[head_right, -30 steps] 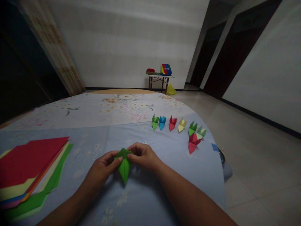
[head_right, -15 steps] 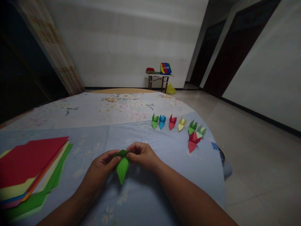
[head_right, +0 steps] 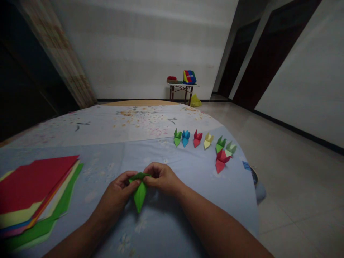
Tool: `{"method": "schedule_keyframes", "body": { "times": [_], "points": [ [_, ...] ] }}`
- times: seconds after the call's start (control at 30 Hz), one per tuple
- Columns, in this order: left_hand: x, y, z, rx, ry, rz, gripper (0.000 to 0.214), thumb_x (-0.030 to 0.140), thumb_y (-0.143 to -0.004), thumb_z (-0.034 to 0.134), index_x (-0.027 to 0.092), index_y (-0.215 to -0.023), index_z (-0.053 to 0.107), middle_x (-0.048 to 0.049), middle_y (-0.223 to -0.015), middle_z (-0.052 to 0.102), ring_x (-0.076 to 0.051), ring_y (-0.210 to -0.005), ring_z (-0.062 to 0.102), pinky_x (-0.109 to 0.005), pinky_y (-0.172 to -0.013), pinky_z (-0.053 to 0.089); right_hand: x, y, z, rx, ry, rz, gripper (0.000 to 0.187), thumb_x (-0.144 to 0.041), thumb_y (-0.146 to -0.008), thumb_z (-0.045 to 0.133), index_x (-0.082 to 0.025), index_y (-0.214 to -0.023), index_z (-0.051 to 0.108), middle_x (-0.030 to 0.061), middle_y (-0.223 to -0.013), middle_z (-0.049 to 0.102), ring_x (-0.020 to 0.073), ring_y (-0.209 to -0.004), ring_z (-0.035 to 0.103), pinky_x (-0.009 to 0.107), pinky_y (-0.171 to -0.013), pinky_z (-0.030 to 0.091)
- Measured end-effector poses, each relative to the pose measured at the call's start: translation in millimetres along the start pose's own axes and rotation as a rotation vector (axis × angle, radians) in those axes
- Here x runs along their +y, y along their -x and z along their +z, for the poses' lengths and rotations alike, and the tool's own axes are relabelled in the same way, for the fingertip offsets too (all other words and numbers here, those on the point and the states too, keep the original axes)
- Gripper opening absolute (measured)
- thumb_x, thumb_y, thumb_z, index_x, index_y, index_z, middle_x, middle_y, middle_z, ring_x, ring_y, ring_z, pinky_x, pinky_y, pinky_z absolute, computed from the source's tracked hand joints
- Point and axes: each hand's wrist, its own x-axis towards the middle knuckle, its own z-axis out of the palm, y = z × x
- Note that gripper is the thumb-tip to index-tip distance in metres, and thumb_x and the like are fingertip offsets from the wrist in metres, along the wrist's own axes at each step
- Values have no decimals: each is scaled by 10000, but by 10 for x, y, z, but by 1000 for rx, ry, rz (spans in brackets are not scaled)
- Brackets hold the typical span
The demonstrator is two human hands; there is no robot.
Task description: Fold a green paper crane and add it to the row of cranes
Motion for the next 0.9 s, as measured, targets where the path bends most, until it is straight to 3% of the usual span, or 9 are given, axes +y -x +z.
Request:
{"method": "schedule_keyframes", "body": {
  "times": [0.17,0.37,0.5,0.73,0.9],
  "points": [
    [17,18,23,47,57,-10,164,280,-619,728,182,-720,645,45,-599,632,-93,-536,554,-181,-529,414,-7,-11,-2,-19,-55,0,286,-362,-641,733,-142,-732,574,-62,-513,521,40,-434,431,170,-436,318],
    [79,11,27,-118,248,-93,175,230,-652,711,180,-816,678,-5,-707,707,-117,-635,624,-202,-631,464,-6,-20,-60,6,-87,24,264,-336,-644,735,-138,-760,605,-49,-517,558,48,-435,469,175,-447,360],
    [117,22,11,-167,294,-97,170,223,-684,679,173,-846,688,-23,-744,716,-131,-655,638,-227,-662,484,-15,-19,-94,13,-98,42,259,-332,-637,741,-136,-748,612,-48,-515,566,48,-438,478,175,-451,371],
    [203,62,16,-177,184,-28,229,377,-717,624,172,-777,709,-60,-787,708,-188,-739,641,-281,-709,491,-55,-28,-157,-54,-46,37,274,-356,-637,742,-133,-745,625,-45,-503,568,53,-431,486,181,-446,376],
    [150,44,30,-138,114,-90,238,391,-694,657,163,-744,701,-28,-691,680,-151,-653,598,-251,-665,463,-89,-10,-168,-112,-26,58,283,-354,-630,747,-122,-734,621,-43,-532,577,44,-453,494,171,-468,382]
  ]
}}
